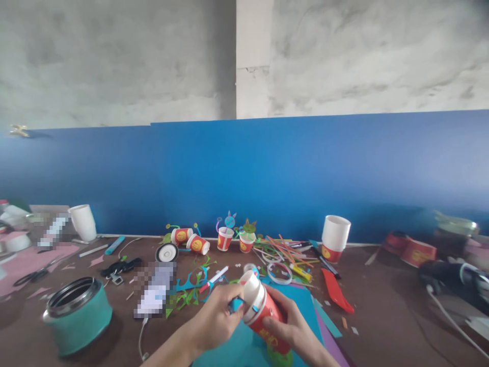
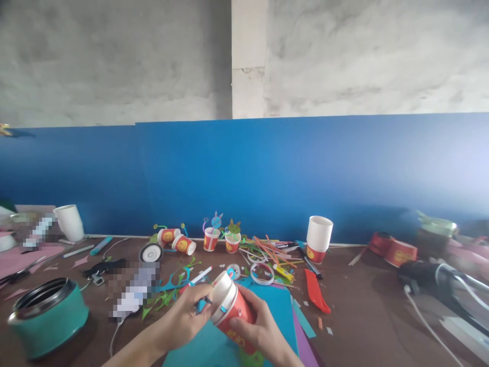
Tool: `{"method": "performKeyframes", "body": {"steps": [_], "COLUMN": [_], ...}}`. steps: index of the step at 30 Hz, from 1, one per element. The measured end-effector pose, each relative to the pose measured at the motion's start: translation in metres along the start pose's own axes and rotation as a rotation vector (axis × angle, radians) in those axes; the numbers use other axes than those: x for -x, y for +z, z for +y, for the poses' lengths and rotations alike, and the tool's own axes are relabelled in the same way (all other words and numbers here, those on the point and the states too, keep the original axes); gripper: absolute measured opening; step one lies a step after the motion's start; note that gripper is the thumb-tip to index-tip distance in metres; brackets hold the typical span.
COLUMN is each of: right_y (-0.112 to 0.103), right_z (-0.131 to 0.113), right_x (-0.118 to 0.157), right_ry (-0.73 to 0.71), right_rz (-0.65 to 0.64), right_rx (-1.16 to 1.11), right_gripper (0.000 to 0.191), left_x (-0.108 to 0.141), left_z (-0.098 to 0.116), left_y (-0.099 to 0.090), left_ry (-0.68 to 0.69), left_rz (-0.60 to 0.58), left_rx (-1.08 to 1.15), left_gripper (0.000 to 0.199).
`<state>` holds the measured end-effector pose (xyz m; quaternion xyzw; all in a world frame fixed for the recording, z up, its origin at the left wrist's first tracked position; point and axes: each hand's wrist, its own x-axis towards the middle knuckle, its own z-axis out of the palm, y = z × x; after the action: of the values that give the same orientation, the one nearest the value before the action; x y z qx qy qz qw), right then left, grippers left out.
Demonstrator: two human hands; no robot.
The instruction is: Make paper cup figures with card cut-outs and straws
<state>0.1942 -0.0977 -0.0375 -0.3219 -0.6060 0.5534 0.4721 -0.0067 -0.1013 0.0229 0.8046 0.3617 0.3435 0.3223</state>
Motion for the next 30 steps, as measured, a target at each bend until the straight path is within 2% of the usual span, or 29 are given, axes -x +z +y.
{"method": "performKeyframes", "body": {"steps": [2, 4, 8, 10, 13, 16, 19, 21, 24, 28, 30], "right_y": [-0.001, 0.000, 0.005, 0.008, 0.011, 0.012, 0.012, 0.012, 0.013, 0.014, 0.014], "right_z": [-0.002, -0.005, -0.008, -0.009, -0.010, -0.011, -0.010, -0.008, -0.008, -0.011, -0.013], "right_x": [0.000, 0.000, 0.000, 0.002, 0.003, 0.004, 0.004, 0.003, 0.004, 0.004, 0.004], "right_ry": [0.005, 0.004, -0.014, -0.017, -0.016, -0.014, -0.012, -0.013, -0.010, -0.011, 0.001], "right_rz": [0.010, 0.022, 0.006, -0.020, -0.036, -0.025, 0.006, 0.065, 0.125, 0.046, 0.001], "right_rx": [-0.025, -0.079, -0.111, -0.099, -0.106, -0.137, -0.185, -0.248, -0.304, -0.283, -0.257], "right_gripper": [0.071, 0.073, 0.074, 0.075, 0.078, 0.077, 0.077, 0.075, 0.070, 0.070, 0.070], "left_x": [0.000, -0.003, -0.019, -0.030, -0.040, -0.038, -0.029, -0.025, -0.019, -0.008, -0.006], "left_z": [0.003, 0.007, 0.022, 0.029, 0.032, 0.027, 0.020, 0.017, 0.012, 0.003, 0.000], "left_y": [-0.003, -0.012, -0.030, -0.029, -0.011, 0.011, 0.022, 0.023, 0.024, 0.023, 0.021], "left_ry": [-0.049, -0.094, -0.125, -0.106, -0.113, -0.187, -0.200, -0.161, -0.099, 0.003, 0.026], "left_rz": [-0.030, 0.030, 0.407, 0.498, 0.511, 0.452, 0.453, 0.435, 0.358, 0.305, 0.242], "left_rx": [0.109, 0.240, 0.781, 1.040, 1.168, 1.051, 0.731, 0.557, 0.416, 0.109, 0.065], "left_gripper": [0.025, 0.025, 0.042, 0.043, 0.035, 0.026, 0.018, 0.017, 0.021, 0.032, 0.037]}}
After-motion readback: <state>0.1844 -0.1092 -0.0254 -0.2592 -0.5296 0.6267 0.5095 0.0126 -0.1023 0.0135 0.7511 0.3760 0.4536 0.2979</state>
